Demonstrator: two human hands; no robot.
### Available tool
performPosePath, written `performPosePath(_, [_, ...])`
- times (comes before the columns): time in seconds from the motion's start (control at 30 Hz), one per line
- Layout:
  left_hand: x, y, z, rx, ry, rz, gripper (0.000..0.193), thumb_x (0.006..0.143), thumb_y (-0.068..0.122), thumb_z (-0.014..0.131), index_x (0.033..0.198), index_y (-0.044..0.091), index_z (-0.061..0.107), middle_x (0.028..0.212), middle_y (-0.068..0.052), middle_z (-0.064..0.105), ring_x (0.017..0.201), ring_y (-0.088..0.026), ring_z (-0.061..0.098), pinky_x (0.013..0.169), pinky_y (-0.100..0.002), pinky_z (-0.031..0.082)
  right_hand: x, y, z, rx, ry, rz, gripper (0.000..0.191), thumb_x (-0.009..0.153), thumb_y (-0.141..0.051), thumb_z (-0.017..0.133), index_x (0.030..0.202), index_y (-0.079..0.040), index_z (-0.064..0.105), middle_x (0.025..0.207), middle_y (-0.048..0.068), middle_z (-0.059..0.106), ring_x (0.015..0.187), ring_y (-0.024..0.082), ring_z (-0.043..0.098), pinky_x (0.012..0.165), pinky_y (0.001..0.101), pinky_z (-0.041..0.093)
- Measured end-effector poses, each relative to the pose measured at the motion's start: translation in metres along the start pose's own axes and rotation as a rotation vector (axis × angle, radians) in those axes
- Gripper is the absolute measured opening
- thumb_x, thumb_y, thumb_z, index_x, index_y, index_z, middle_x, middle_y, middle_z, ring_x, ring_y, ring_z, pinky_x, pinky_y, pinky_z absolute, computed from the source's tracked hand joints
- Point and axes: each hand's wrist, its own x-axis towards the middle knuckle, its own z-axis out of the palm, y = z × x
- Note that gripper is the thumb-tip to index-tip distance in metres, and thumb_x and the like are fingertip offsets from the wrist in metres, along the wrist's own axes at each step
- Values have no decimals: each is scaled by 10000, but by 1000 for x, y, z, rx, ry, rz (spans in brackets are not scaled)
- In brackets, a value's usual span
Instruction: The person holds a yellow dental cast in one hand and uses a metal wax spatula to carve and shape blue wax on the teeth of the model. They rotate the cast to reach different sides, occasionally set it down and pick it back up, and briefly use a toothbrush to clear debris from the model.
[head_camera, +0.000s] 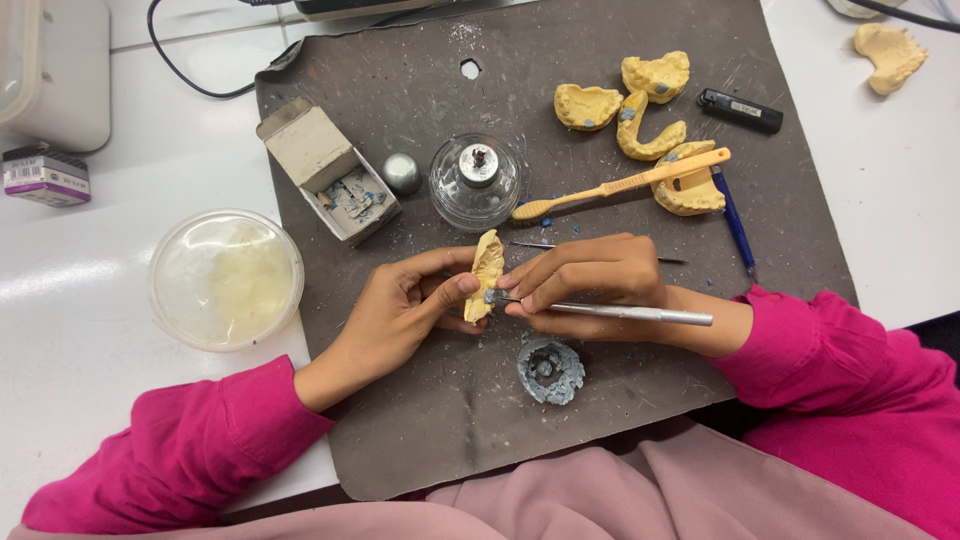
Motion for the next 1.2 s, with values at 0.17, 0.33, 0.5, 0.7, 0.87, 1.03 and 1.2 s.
performPosePath(0.17, [0, 0, -1, 1, 0, -4, 458, 1022, 209, 584, 1413, -29, 589, 1100, -110, 722, 899, -154, 724, 780, -318, 679, -1, 1, 2, 5, 31, 26, 197, 822, 27, 862, 901, -58, 702, 965, 113, 771, 1034, 253, 792, 860, 322, 690])
performPosePath(0.33, [0, 0, 0, -12, -3, -5, 463, 1017, 208, 585, 1415, -28, 582, 1125, -107, 720, 911, -151, 724, 786, -319, 678, 0, 0, 1, 7, 21, 8, 204, 812, 23, 866, 925, -43, 710, 977, 126, 771, 1034, 258, 787, 874, 338, 684])
performPosePath(0.5, [0, 1, 0, -16, 2, -11, 464, 1021, 212, 585, 1419, -28, 583, 1103, -115, 725, 902, -155, 727, 781, -319, 676, 1, -1, 1, -1, 17, 7, 201, 815, 18, 871, 923, -45, 713, 980, 126, 775, 1039, 260, 788, 875, 335, 685])
performPosePath(0.7, [0, 0, 0, -13, 1, -15, 465, 1020, 218, 588, 1417, -25, 588, 1111, -110, 723, 908, -149, 723, 789, -318, 677, 1, 0, 0, 1, 4, -4, 202, 813, 6, 877, 930, -45, 719, 989, 125, 773, 1038, 260, 789, 878, 337, 685])
performPosePath(0.87, [0, 1, -2, -6, -11, -5, 465, 1022, 220, 583, 1419, -21, 585, 1132, -103, 718, 927, -146, 721, 793, -318, 679, 1, 0, 1, -28, 17, -25, 202, 805, 7, 875, 933, -42, 726, 984, 130, 775, 1026, 257, 787, 874, 340, 681])
performPosePath(1.03, [0, 0, 0, -11, -3, -2, 461, 1020, 218, 583, 1412, -23, 584, 1136, -110, 721, 928, -149, 725, 794, -324, 682, 1, -1, 1, -41, 15, -25, 195, 810, 10, 873, 929, -47, 730, 985, 124, 777, 1029, 251, 789, 872, 331, 683])
performPosePath(1.2, [0, 2, -1, -2, 4, -15, 455, 1020, 219, 585, 1403, -26, 594, 1114, -125, 731, 910, -156, 730, 786, -326, 680, 2, -2, 1, -50, 6, -29, 191, 806, 12, 870, 936, -40, 741, 989, 122, 777, 1031, 253, 786, 870, 331, 683])
